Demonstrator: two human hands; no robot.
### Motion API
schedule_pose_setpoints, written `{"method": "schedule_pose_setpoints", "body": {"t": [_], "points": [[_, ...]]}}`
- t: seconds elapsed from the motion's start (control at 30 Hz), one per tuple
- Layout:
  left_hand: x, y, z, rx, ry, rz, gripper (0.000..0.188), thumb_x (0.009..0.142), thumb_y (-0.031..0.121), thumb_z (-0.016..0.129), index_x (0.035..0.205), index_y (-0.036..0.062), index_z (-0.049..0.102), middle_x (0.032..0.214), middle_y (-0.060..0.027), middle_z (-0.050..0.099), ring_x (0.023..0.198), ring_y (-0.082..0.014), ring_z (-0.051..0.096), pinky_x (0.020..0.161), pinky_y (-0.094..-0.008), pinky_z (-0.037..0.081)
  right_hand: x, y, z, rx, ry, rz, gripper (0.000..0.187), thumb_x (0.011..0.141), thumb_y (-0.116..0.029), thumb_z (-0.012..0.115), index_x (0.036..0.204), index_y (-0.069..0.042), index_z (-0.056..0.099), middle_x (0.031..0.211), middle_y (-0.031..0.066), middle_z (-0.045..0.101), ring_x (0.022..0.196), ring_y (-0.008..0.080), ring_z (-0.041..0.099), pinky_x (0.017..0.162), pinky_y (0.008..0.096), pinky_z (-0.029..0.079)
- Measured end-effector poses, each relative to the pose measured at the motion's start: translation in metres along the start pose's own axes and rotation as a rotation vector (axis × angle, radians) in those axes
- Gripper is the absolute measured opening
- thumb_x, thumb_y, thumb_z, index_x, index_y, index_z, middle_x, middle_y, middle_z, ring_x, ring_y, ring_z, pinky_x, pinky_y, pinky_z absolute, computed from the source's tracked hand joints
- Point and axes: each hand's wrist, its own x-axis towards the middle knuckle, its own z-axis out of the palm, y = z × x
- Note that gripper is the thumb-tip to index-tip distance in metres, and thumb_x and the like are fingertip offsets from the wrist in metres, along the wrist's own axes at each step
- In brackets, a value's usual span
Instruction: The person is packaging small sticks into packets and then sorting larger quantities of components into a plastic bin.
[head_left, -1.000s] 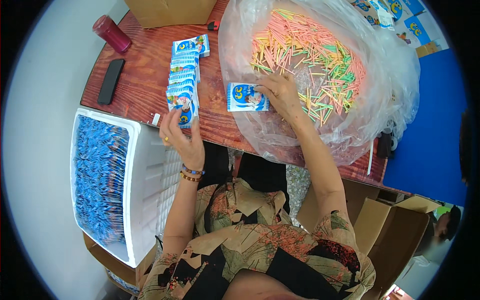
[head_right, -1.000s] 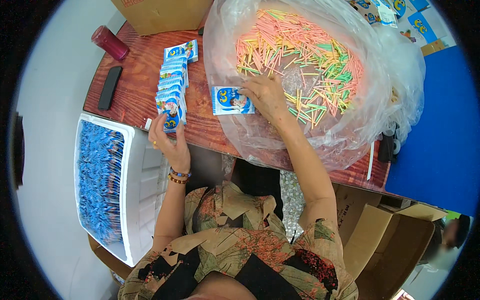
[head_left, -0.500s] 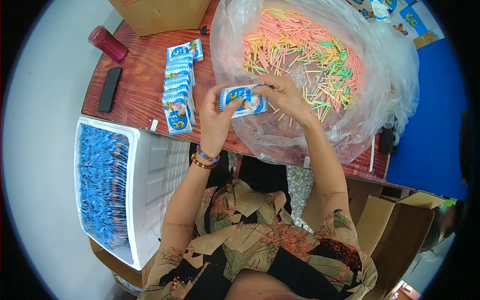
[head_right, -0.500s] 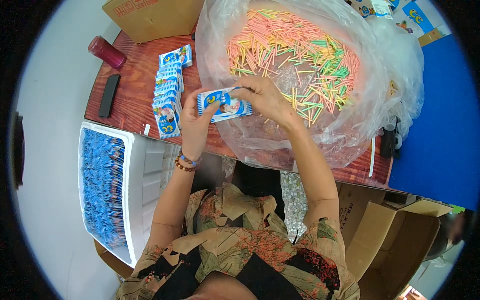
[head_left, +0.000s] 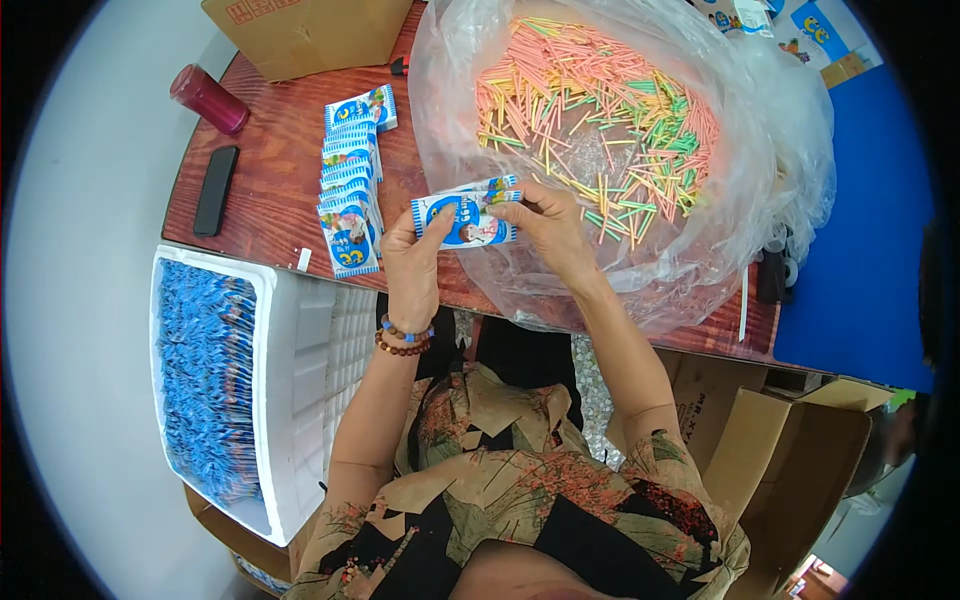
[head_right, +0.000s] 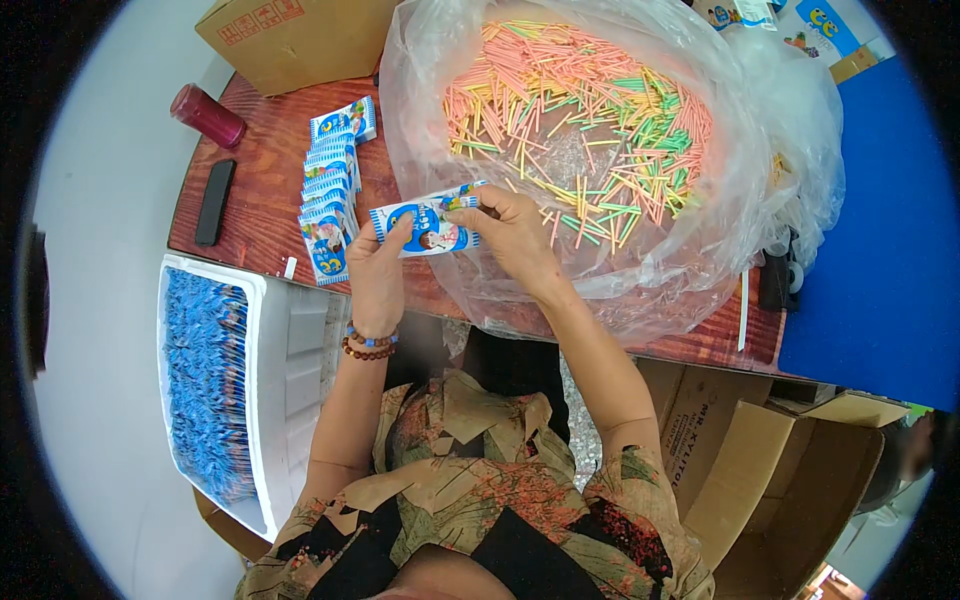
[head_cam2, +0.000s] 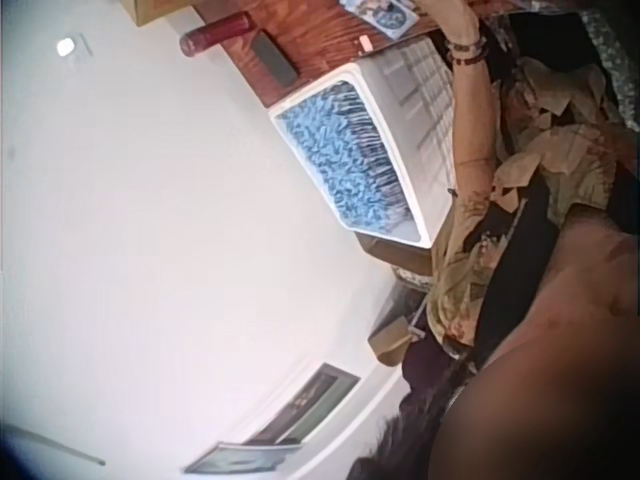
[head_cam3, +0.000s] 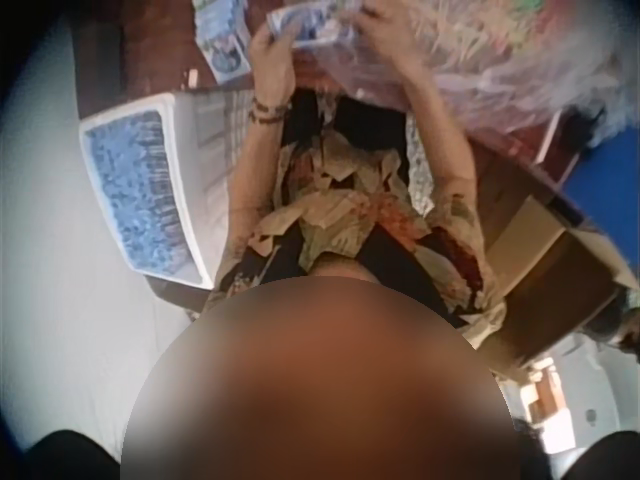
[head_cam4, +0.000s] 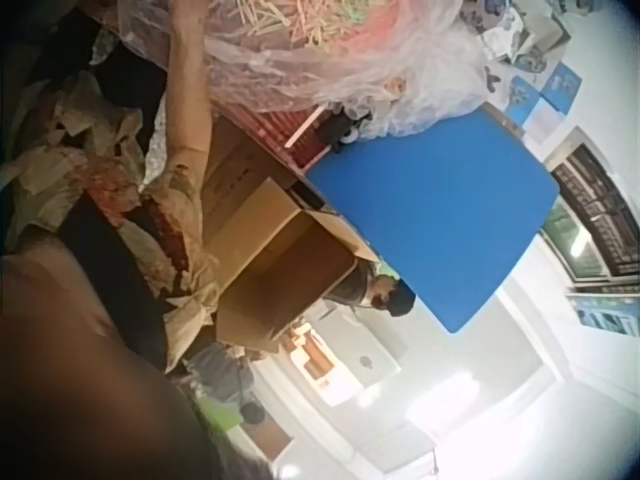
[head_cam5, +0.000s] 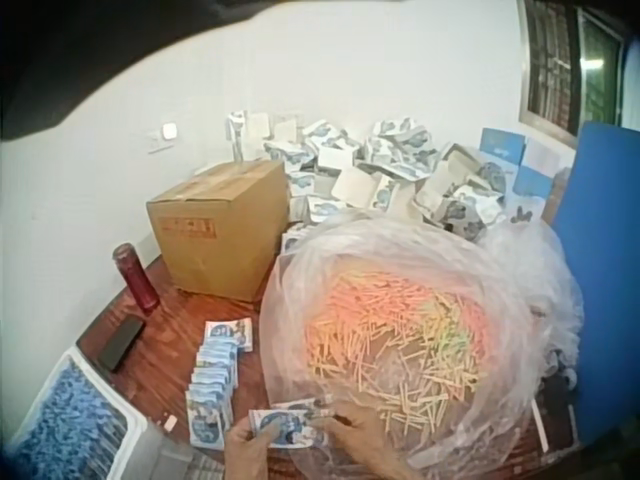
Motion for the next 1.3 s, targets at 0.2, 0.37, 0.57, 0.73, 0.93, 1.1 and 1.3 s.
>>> {"method": "schedule_pose_setpoints", "body": {"t": [0.2,0.37,0.57,0.73,0.93,1.1,1.3], "points": [[-0.003,-0.016,-0.005,-0.023,0.049,-0.011,0.012,0.091,0.008,0.061,0.099,0.0000,0.067,0.094,-0.0030,0.068,0.082,-0.0058,0.059,0.074,-0.0222,0.046,-0.004,0.007,0.000,-0.146,0.043,0.023,0.013,0.086,-0.010,0.068,0.094,0.000,0.069,0.080,-0.0009,0.065,0.072,0.0022,0.053,0.063,0.0191,0.043],[-0.005,-0.014,-0.004,-0.133,0.072,-0.050,0.011,0.089,0.007,0.064,0.098,0.0005,0.069,0.090,-0.0020,0.068,0.079,-0.0050,0.060,0.071,-0.0211,0.048,-0.005,0.009,0.002,-0.189,0.028,0.006,0.013,0.087,-0.010,0.067,0.094,0.000,0.068,0.081,-0.0011,0.065,0.072,0.0023,0.053,0.063,0.0192,0.044],[-0.005,-0.017,-0.003,-0.064,0.067,-0.041,0.014,0.092,0.010,0.061,0.098,-0.0015,0.066,0.094,-0.0052,0.068,0.083,-0.0083,0.062,0.077,-0.0250,0.049,-0.005,0.013,0.000,-0.125,0.013,0.015,0.014,0.088,-0.010,0.065,0.095,0.001,0.068,0.081,-0.0007,0.065,0.073,0.0026,0.054,0.063,0.0197,0.044],[-0.005,-0.031,-0.008,-0.147,0.091,-0.052,0.015,0.093,0.012,0.061,0.096,-0.0017,0.067,0.095,-0.0066,0.069,0.084,-0.0101,0.063,0.078,-0.0263,0.049,-0.009,0.012,-0.002,-0.201,0.021,-0.027,0.016,0.088,-0.013,0.065,0.095,0.002,0.068,0.079,-0.0008,0.063,0.070,0.0028,0.053,0.062,0.0207,0.044],[-0.005,-0.020,-0.004,-0.279,0.100,-0.147,0.022,0.095,0.020,0.059,0.094,-0.0011,0.067,0.095,-0.0076,0.069,0.084,-0.0126,0.064,0.079,-0.0292,0.049,-0.016,-0.009,-0.019,0.141,0.039,-0.088,0.022,0.086,-0.017,0.068,0.103,-0.002,0.065,0.092,0.0024,0.062,0.085,0.0103,0.056,0.076,0.0275,0.046],[-0.006,-0.021,0.001,-0.336,0.059,-0.220,0.018,0.094,0.015,0.060,0.095,-0.0010,0.067,0.095,-0.0065,0.069,0.085,-0.0115,0.065,0.080,-0.0279,0.052,-0.019,-0.022,-0.013,-0.491,-0.095,-0.500,0.026,0.079,-0.013,0.070,0.104,-0.006,0.065,0.123,0.0108,0.055,0.116,0.0250,0.050,0.100,0.0382,0.036],[-0.013,-0.019,0.004,-0.309,-0.029,-0.194,0.021,0.096,0.016,0.057,0.097,-0.0034,0.066,0.099,-0.0086,0.068,0.088,-0.0116,0.064,0.080,-0.0273,0.051,-0.015,-0.005,-0.020,-0.458,-0.210,-0.526,0.019,0.080,-0.012,0.069,0.096,-0.003,0.069,0.124,0.0090,0.057,0.118,0.0274,0.050,0.101,0.0408,0.037]]}}
